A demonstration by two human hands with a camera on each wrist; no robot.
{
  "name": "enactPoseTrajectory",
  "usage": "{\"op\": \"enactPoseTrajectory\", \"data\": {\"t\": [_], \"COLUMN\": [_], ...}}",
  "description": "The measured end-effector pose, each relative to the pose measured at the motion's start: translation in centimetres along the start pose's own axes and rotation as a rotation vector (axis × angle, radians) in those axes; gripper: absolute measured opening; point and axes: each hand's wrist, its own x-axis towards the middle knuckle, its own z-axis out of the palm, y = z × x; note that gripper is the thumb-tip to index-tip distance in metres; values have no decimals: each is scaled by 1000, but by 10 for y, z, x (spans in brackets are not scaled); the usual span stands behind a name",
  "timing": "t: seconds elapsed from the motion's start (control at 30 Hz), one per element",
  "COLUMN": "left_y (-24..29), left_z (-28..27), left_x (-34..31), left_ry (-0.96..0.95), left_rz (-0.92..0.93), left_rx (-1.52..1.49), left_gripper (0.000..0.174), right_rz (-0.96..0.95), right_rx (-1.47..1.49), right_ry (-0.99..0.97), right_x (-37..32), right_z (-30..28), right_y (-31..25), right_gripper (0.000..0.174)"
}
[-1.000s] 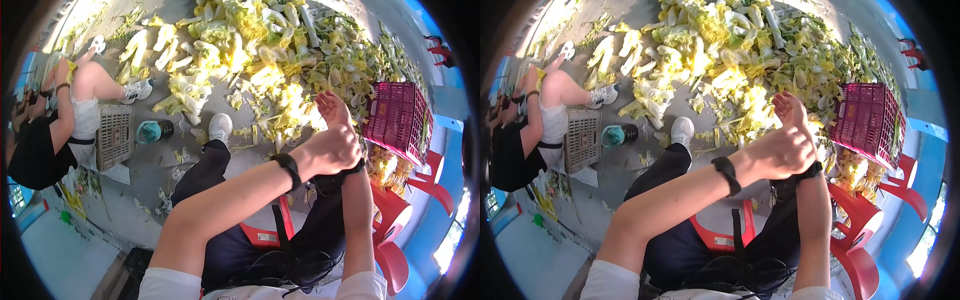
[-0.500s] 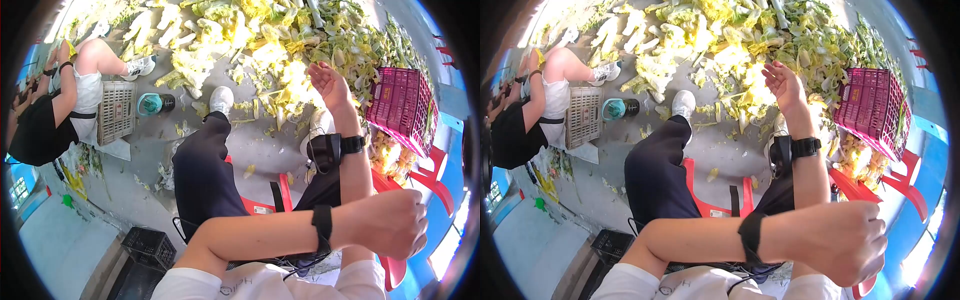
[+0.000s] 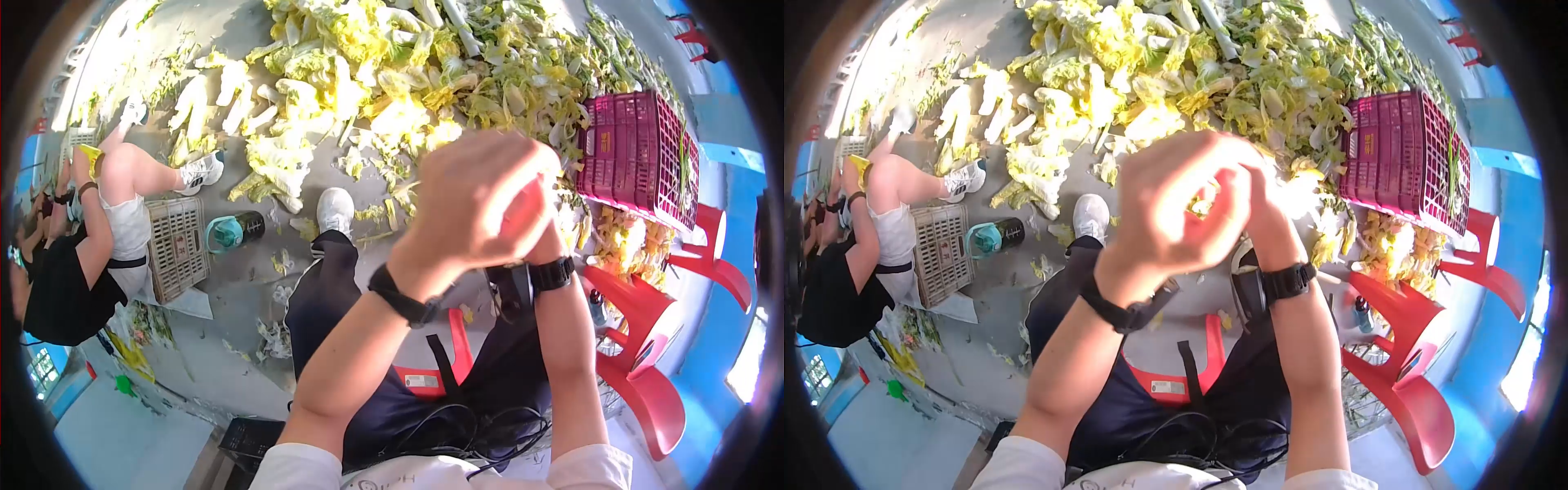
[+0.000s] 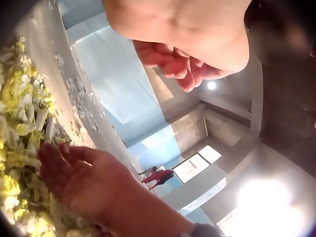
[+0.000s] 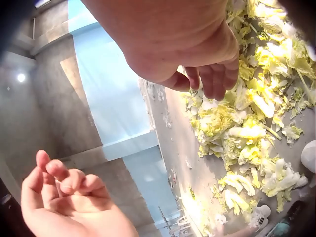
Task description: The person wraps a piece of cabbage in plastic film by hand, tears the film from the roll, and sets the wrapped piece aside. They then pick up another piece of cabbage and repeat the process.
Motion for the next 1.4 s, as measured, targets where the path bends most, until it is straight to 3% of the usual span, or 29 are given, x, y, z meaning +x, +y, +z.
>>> {"op": "enactPoseTrajectory", "data": {"t": [0.1, 0.17, 0.27, 0.37, 0.47, 0.53, 0.63, 0.73, 0.77, 0.8, 0.87, 0.97, 1.03, 1.07, 1.1, 1.2, 1.23, 1.37, 1.4], "left_y": [2, -4, -17, -9, 8, 16, 20, 9, -2, -7, -17, -29, -35, -38, -39, -49, -55, -74, -77], "left_z": [9, 14, 23, 36, 43, 44, 31, 18, 14, 8, -3, -24, -32, -34, -36, -50, -52, -58, -58], "left_x": [-8, -16, -13, -2, -7, -16, -20, -12, -7, -5, 8, 4, 4, 9, 14, 19, 18, 20, 21], "left_ry": [-216, -248, -258, -255, -286, -306, -335, -285, -248, -224, -145, -98, -6, 139, 277, 469, 525, 434, 426], "left_rz": [-47, -61, -33, -2, 25, 2, 33, -85, -80, -113, -177, -240, -314, -405, -497, -785, -833, -888, -897], "left_rx": [-39, -31, 4, -58, -105, -141, -84, -168, -109, -96, -55, 52, 76, -37, -156, -420, -466, -472, -454], "left_gripper": [20, 19, 21, 21, 19, 19, 17, 18, 21, 22, 26, 32, 30, 29, 28, 25, 25, 27, 29], "right_rz": [-43, 23, 12, 121, 224, 510, 511, 331, 189, -85, -129, -378, -495, -563, -756, -647, -394, -24, -89], "right_rx": [28, -75, -9, -153, -470, -541, -652, -837, -891, -1160, -1403, -1697, -1597, -1545, -1486, -1701, -1841, -2056, -2003], "right_ry": [-58, 85, -66, 8, 78, 152, 143, 66, 91, -11, -128, -265, -249, -235, -259, -143, -179, -368, -345], "right_x": [8, 11, 20, 44, 35, 40, 98, 204, 234, 273, 289, 300, 318, 335, 357, 370, 361, 351, 369], "right_z": [3, 14, 1, -30, -19, -16, -37, -83, -88, -102, -60, -20, -9, -2, -4, 25, 43, 65, 33], "right_y": [1, 2, 11, 33, 54, 62, 96, 156, 179, 213, 220, 240, 255, 257, 265, 253, 240, 214, 231], "right_gripper": [31, 37, 38, 39, 39, 37, 35, 31, 28, 29, 33, 41, 47, 50, 56, 60, 73, 90, 91]}}
